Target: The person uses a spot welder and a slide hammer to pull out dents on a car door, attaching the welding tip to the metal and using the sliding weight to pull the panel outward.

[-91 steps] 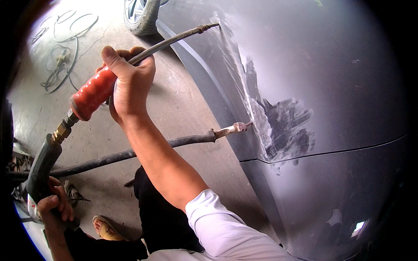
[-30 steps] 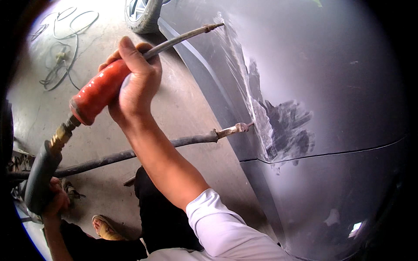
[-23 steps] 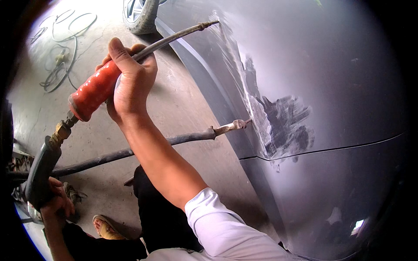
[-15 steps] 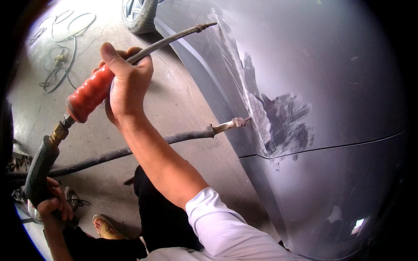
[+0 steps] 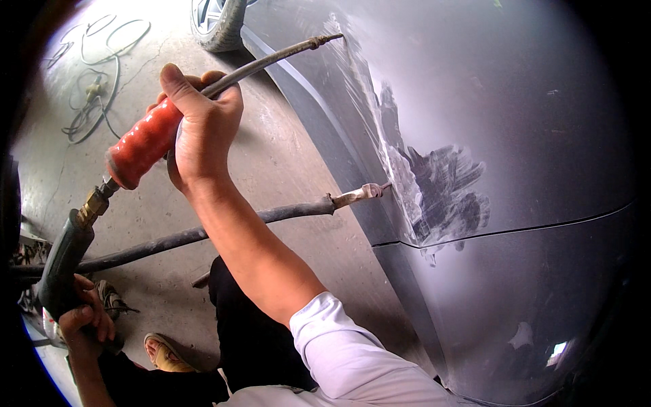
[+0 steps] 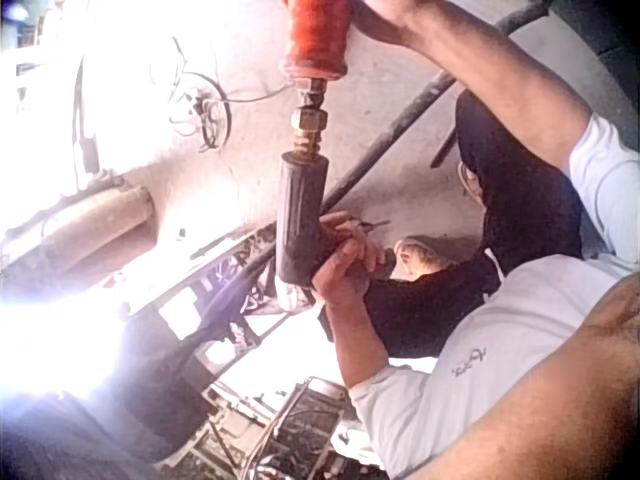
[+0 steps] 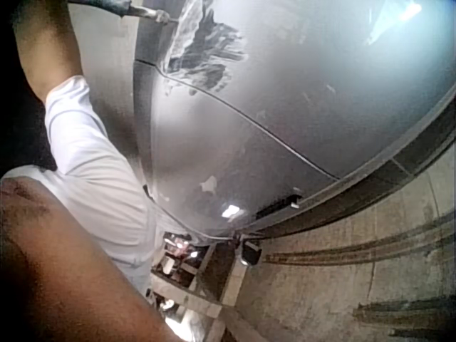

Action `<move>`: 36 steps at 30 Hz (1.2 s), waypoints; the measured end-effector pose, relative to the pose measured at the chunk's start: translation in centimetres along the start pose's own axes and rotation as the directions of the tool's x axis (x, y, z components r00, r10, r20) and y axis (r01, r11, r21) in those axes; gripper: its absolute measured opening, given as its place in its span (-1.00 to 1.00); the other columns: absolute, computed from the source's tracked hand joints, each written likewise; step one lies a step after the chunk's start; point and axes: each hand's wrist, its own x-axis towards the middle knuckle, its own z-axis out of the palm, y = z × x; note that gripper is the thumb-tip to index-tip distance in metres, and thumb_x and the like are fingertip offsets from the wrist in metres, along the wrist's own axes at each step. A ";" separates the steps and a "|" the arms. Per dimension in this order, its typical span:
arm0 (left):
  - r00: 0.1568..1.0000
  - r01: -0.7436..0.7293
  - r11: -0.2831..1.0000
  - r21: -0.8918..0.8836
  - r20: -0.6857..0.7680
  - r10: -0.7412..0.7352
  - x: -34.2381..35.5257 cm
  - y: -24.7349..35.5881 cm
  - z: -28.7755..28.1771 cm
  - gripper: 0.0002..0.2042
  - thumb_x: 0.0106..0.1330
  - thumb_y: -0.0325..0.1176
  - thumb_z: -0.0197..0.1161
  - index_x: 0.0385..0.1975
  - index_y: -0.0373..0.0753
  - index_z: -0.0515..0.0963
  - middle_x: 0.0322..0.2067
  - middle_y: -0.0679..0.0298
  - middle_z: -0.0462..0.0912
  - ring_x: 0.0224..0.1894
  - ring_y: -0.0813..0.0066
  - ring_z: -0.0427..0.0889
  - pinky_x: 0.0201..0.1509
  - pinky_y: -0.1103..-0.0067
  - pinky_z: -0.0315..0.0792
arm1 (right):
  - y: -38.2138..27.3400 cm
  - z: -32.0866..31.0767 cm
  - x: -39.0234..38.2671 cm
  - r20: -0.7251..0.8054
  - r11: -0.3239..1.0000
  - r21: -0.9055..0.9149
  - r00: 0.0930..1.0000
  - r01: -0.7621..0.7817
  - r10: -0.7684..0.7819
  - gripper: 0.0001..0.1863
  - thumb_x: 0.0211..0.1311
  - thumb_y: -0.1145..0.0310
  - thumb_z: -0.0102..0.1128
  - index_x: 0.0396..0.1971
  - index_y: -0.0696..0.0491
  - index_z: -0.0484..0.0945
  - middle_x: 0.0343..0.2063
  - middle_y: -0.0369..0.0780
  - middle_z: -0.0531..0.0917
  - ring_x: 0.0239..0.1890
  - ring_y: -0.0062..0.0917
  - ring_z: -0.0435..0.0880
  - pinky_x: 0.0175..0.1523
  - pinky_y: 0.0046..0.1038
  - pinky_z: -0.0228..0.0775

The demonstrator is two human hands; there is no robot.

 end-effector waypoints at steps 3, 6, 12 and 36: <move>1.000 -0.008 1.000 0.003 0.001 0.008 0.1 -0.1 -0.1 -0.43 -0.10 -0.25 0.39 -0.05 -0.33 0.38 -0.67 0.27 0.36 -0.85 0.45 0.33 -0.77 0.47 0.41 | 0.0 -0.1 0.1 -0.003 1.000 -0.005 1.000 -0.002 0.002 -0.58 0.17 0.29 0.52 -0.38 0.03 0.33 -0.53 -0.19 0.56 -0.53 -0.45 0.58 -0.29 -0.33 0.59; 1.000 -0.013 1.000 0.003 0.002 0.013 0.2 -0.2 -0.2 -0.42 -0.10 -0.26 0.39 -0.05 -0.34 0.38 -0.69 0.27 0.35 -0.86 0.44 0.33 -0.78 0.46 0.41 | 0.0 -0.1 0.1 -0.006 1.000 -0.002 1.000 -0.013 0.013 -0.60 0.18 0.30 0.52 -0.39 0.03 0.34 -0.54 -0.18 0.56 -0.54 -0.43 0.58 -0.29 -0.32 0.58; 1.000 -0.024 0.999 -0.037 0.017 0.025 0.4 -0.5 -0.5 -0.43 -0.09 -0.28 0.38 -0.05 -0.34 0.38 -0.71 0.27 0.34 -0.87 0.43 0.33 -0.79 0.46 0.41 | -0.1 0.2 0.1 -0.018 1.000 0.002 1.000 -0.023 0.023 -0.61 0.19 0.32 0.51 -0.41 0.03 0.34 -0.54 -0.18 0.56 -0.54 -0.41 0.59 -0.29 -0.30 0.58; 0.999 -0.031 1.000 0.003 -0.018 0.031 0.0 0.2 0.5 -0.51 -0.13 -0.30 0.32 -0.14 -0.31 0.38 -0.69 0.29 0.34 -0.87 0.46 0.31 -0.80 0.47 0.36 | 0.0 -0.5 0.6 -0.049 1.000 -0.027 0.999 -0.002 0.001 -0.62 0.18 0.28 0.51 -0.36 0.06 0.38 -0.53 -0.19 0.57 -0.54 -0.40 0.61 -0.29 -0.28 0.59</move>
